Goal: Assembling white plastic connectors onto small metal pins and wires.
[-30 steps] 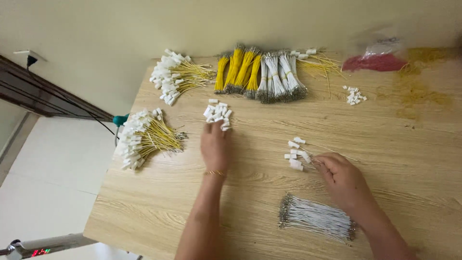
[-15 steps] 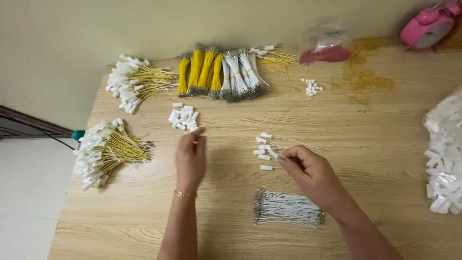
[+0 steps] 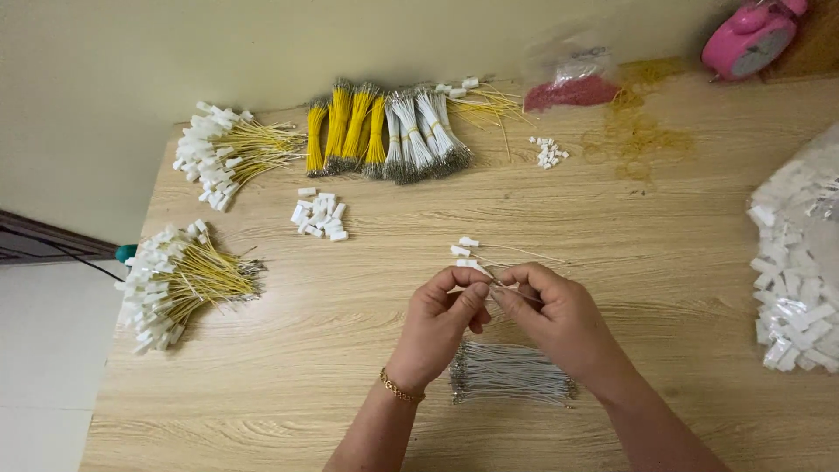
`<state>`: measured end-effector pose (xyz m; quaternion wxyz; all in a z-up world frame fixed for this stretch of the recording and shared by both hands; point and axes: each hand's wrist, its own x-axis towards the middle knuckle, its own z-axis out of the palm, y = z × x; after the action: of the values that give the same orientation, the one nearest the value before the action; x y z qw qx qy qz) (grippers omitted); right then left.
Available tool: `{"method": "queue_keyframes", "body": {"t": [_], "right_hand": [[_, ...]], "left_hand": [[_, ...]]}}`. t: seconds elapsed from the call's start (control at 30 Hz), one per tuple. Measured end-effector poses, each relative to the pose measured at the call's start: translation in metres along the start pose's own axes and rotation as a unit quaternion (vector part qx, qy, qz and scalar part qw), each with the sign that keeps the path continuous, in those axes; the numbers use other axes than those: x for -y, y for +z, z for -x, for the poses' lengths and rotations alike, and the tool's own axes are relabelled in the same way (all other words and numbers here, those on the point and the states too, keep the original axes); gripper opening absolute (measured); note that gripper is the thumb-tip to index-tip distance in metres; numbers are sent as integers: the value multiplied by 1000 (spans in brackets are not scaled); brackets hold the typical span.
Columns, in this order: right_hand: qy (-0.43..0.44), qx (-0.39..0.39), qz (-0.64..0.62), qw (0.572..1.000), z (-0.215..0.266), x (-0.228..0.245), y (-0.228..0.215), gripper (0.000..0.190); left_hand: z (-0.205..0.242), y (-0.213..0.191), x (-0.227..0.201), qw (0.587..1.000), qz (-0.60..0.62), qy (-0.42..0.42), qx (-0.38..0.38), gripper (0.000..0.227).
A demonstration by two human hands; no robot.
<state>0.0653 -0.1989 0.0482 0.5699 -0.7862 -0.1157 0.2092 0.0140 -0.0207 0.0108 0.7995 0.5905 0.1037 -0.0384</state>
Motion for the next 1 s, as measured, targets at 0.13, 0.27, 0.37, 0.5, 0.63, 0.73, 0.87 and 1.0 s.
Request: {"method": "queue_keyframes", "body": {"t": [0.13, 0.27, 0.37, 0.5, 0.63, 0.73, 0.87, 1.0], "right_hand": [[-23, -8, -8, 1000, -1, -6, 1, 14], [-61, -19, -23, 998, 0, -12, 0, 12], [-72, -23, -27, 997, 4, 0, 1, 10], [-90, -34, 18, 995, 5, 8, 3, 10], [-117, -50, 56, 990, 7, 7, 7, 12], [-139, -64, 70, 986, 8, 10, 8, 11], [-148, -81, 87, 982, 9, 16, 6, 12], [-150, -101, 111, 977, 11, 21, 5, 13]], "left_hand": [[0, -4, 6, 1000, 9, 3, 0, 13], [0, -3, -2, 989, 144, -25, -33, 21], [1, 0, -14, 969, 237, -48, -50, 25], [2, 1, -16, 950, 305, -56, -46, 27], [1, -4, 0, 946, 320, -41, -42, 27], [3, -1, -4, 941, 335, -34, -36, 26], [5, 2, -8, 940, 337, -39, -40, 25], [4, 2, -9, 940, 338, -33, -40, 24]]}}
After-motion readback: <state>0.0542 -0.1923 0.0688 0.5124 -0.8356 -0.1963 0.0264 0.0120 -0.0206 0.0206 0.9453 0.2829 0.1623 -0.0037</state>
